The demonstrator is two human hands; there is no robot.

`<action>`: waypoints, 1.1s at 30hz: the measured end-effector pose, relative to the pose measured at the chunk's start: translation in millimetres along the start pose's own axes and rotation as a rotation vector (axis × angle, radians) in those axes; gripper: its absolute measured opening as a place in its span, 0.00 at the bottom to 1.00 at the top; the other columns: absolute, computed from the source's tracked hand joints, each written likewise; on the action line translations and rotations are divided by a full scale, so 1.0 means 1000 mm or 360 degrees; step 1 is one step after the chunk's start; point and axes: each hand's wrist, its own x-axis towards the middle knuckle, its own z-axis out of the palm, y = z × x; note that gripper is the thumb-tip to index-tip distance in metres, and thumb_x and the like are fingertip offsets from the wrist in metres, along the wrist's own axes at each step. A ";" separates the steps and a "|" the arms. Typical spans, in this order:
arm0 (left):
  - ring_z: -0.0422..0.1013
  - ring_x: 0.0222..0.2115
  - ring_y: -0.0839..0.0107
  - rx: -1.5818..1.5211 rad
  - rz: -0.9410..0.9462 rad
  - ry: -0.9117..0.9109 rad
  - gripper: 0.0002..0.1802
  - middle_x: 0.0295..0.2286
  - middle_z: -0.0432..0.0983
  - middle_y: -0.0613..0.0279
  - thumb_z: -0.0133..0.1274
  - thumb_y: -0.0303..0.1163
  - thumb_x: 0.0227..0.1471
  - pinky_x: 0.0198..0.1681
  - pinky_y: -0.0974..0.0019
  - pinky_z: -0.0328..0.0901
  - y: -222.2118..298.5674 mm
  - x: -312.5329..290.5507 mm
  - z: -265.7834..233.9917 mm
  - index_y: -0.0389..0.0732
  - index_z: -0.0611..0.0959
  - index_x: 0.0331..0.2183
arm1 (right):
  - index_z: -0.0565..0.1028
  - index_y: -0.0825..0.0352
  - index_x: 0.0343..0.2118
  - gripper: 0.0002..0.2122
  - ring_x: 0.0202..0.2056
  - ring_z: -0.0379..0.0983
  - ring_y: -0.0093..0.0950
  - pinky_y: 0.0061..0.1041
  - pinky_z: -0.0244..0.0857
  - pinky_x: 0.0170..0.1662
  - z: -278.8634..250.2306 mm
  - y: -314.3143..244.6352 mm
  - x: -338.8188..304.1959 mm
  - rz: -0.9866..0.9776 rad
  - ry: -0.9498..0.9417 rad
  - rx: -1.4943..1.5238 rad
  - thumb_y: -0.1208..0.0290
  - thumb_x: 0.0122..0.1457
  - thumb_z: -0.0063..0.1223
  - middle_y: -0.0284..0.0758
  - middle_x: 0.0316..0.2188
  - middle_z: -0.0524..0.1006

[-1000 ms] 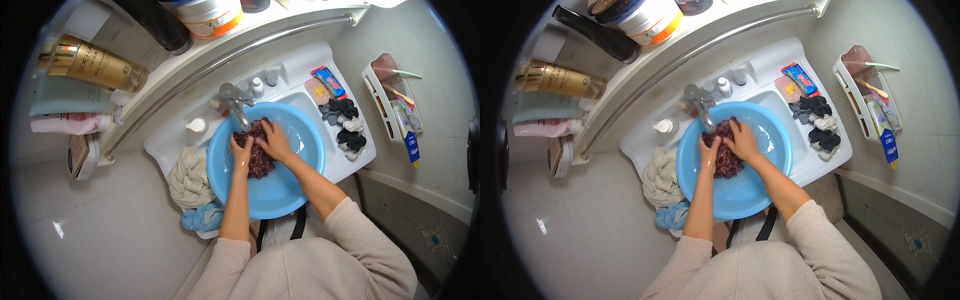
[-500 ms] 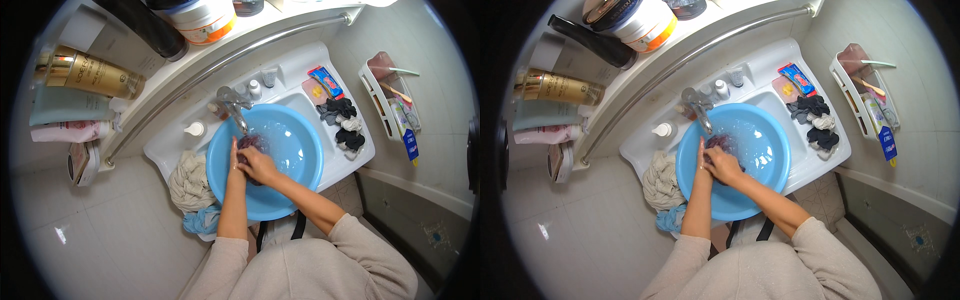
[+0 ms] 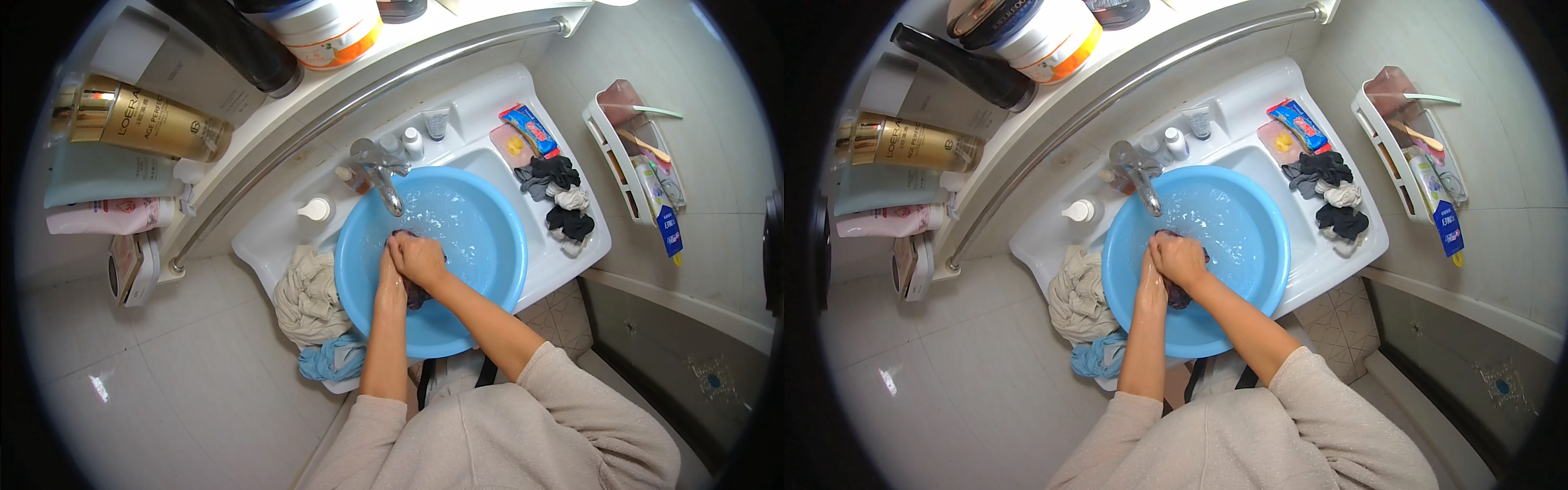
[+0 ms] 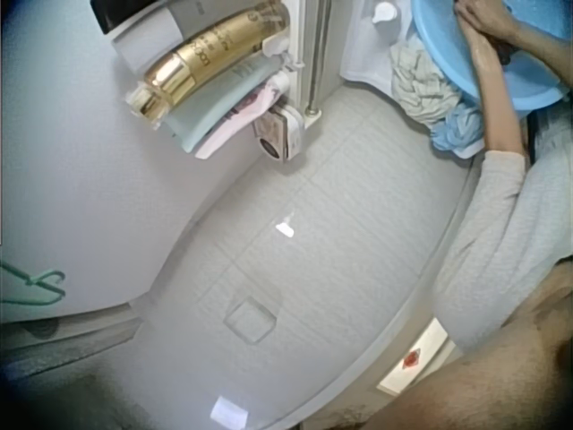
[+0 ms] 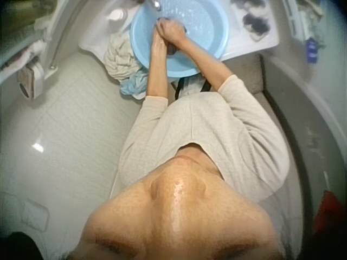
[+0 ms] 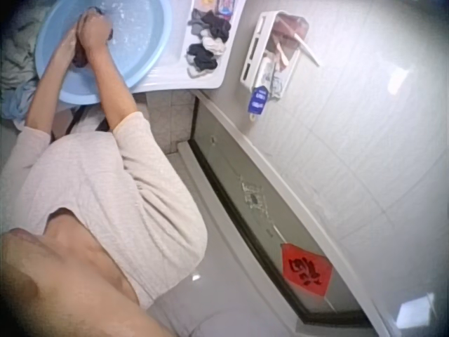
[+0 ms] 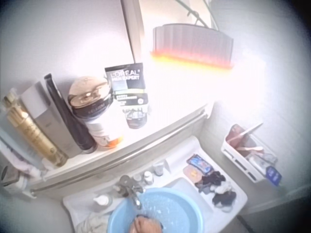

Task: The person fills a blue basin with water from a bathroom sink faucet. They then submerge and hand-wash a light blue cloth, followed by a dark patterned cloth, repeatedly scrubbing and rinsing each item in the basin.

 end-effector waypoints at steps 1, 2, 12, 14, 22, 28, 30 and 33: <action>0.71 0.36 0.65 -0.0108 0.0008 -0.0042 0.22 0.39 0.73 0.57 0.45 0.45 0.53 0.40 0.63 0.68 0.000 0.002 -0.002 0.37 0.74 0.41 | 0.73 0.65 0.20 0.12 0.16 0.69 0.43 0.41 0.64 0.22 0.004 0.004 0.003 0.0112 -0.0003 -0.0014 0.65 0.54 0.45 0.42 0.13 0.71; 0.71 0.37 0.65 -0.0209 0.0009 -0.0094 0.22 0.39 0.73 0.56 0.45 0.44 0.53 0.40 0.64 0.68 -0.001 0.005 -0.001 0.37 0.73 0.42 | 0.74 0.66 0.21 0.13 0.18 0.69 0.44 0.43 0.64 0.25 0.009 0.022 0.010 0.0266 0.0016 -0.0038 0.63 0.55 0.45 0.43 0.14 0.72; 0.48 0.56 0.54 0.1580 0.0874 0.0294 0.38 0.55 0.49 0.43 0.51 0.28 0.47 0.58 0.62 0.43 -0.034 0.056 -0.033 0.34 0.52 0.56 | 0.63 0.63 0.50 0.28 0.49 0.60 0.43 0.39 0.59 0.48 -0.002 0.078 0.007 0.0017 -0.0646 -0.0524 0.57 0.46 0.56 0.43 0.50 0.62; 0.55 0.52 0.50 0.1611 0.0674 0.0246 0.36 0.52 0.56 0.41 0.51 0.28 0.46 0.55 0.59 0.50 -0.015 0.045 -0.028 0.32 0.55 0.54 | 0.65 0.62 0.49 0.29 0.47 0.64 0.41 0.37 0.61 0.46 -0.010 0.095 0.017 0.0072 -0.0993 -0.0470 0.55 0.44 0.58 0.44 0.45 0.69; 0.53 0.51 0.47 0.1891 0.1278 0.0560 0.32 0.51 0.56 0.46 0.56 0.33 0.43 0.53 0.53 0.51 -0.010 -0.002 -0.016 0.33 0.64 0.49 | 0.72 0.68 0.37 0.19 0.28 0.73 0.26 0.25 0.69 0.27 -0.050 0.097 0.036 0.1203 -0.1103 0.1263 0.62 0.45 0.63 0.34 0.30 0.75; 0.52 0.52 0.51 0.2766 0.1411 0.0085 0.32 0.49 0.58 0.50 0.58 0.50 0.38 0.50 0.51 0.51 -0.014 -0.064 0.024 0.36 0.75 0.42 | 0.62 0.65 0.49 0.27 0.24 0.70 0.20 0.21 0.67 0.20 -0.108 0.053 0.052 0.1227 -0.1042 0.1380 0.70 0.46 0.61 0.32 0.31 0.71; 0.52 0.51 0.51 0.2791 0.1492 0.0204 0.32 0.48 0.61 0.52 0.57 0.54 0.34 0.50 0.47 0.50 -0.030 -0.052 0.021 0.40 0.78 0.38 | 0.60 0.65 0.52 0.29 0.25 0.70 0.20 0.19 0.66 0.23 -0.114 0.040 0.054 0.1187 -0.1072 0.1630 0.72 0.46 0.61 0.32 0.35 0.71; 0.52 0.52 0.54 0.2661 0.1355 0.0180 0.25 0.47 0.61 0.52 0.58 0.45 0.36 0.50 0.52 0.52 -0.024 -0.039 0.023 0.41 0.79 0.38 | 0.58 0.63 0.54 0.31 0.26 0.71 0.20 0.17 0.64 0.26 -0.122 0.032 0.053 0.1177 -0.1071 0.1831 0.73 0.46 0.60 0.32 0.37 0.71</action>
